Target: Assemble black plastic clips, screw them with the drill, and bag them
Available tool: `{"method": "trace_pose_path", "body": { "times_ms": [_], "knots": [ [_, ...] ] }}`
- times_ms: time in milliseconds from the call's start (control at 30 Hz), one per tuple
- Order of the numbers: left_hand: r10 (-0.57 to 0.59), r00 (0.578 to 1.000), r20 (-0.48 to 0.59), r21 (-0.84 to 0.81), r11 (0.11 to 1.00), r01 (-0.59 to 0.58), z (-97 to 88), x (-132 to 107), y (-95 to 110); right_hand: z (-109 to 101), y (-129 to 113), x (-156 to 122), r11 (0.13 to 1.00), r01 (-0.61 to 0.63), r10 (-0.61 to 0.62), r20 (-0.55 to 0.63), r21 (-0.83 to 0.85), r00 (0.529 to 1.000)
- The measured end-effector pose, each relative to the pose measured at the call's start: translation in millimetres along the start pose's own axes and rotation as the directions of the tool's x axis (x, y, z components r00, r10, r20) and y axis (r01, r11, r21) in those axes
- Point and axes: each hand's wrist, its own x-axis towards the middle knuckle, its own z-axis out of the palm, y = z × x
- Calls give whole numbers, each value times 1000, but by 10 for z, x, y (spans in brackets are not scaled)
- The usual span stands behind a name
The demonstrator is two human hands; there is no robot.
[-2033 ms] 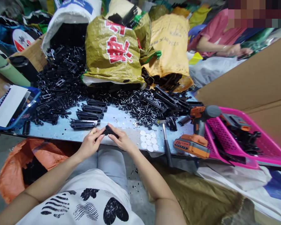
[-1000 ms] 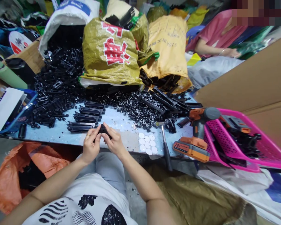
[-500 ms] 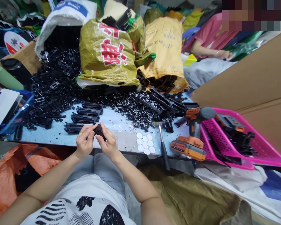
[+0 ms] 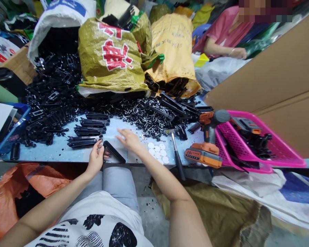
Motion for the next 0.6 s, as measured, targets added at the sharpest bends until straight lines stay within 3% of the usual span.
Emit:
{"method": "trace_pose_path", "body": {
  "times_ms": [67, 100, 133, 200, 267, 300, 333, 400, 467, 533, 600],
  "knots": [
    [144, 988, 61, 249, 956, -154, -38, -29, -11, -247, 438, 164, 965, -158, 125, -164, -209, 979],
    [231, 962, 149, 361, 893, -270, -63, -19, 10, -380, 653, 241, 916, -266, 190, -260, -300, 947],
    [302, 913, 273, 434, 809, -397, -83, 7, 43, -508, 846, 311, 850, -366, 246, -329, -378, 912],
    [352, 751, 559, 448, 634, -630, -96, 98, 123, -728, 1121, 405, 722, -467, 316, -357, -510, 879],
    [288, 600, 747, 407, 515, -754, -80, 213, 186, -876, 1201, 418, 661, -445, 325, -304, -604, 895],
    [238, 575, 782, 420, 481, -770, -69, 268, 205, -919, 1168, 389, 658, -404, 297, -275, -636, 915],
    [191, 588, 786, 459, 456, -762, -59, 318, 216, -942, 1094, 338, 665, -358, 258, -249, -656, 934],
    [116, 664, 739, 567, 425, -706, -45, 396, 221, -927, 864, 175, 701, -274, 220, -167, -658, 961],
    [90, 700, 708, 609, 423, -671, -30, 449, 218, -843, 603, -40, 773, -178, 247, 31, -608, 969],
    [104, 657, 747, 559, 436, -705, 0, 482, 220, -710, 385, -274, 870, -48, 201, 266, -490, 943],
    [126, 597, 792, 492, 448, -747, 46, 506, 228, -561, 242, -491, 924, 142, 20, 415, -356, 910]
  ]
}}
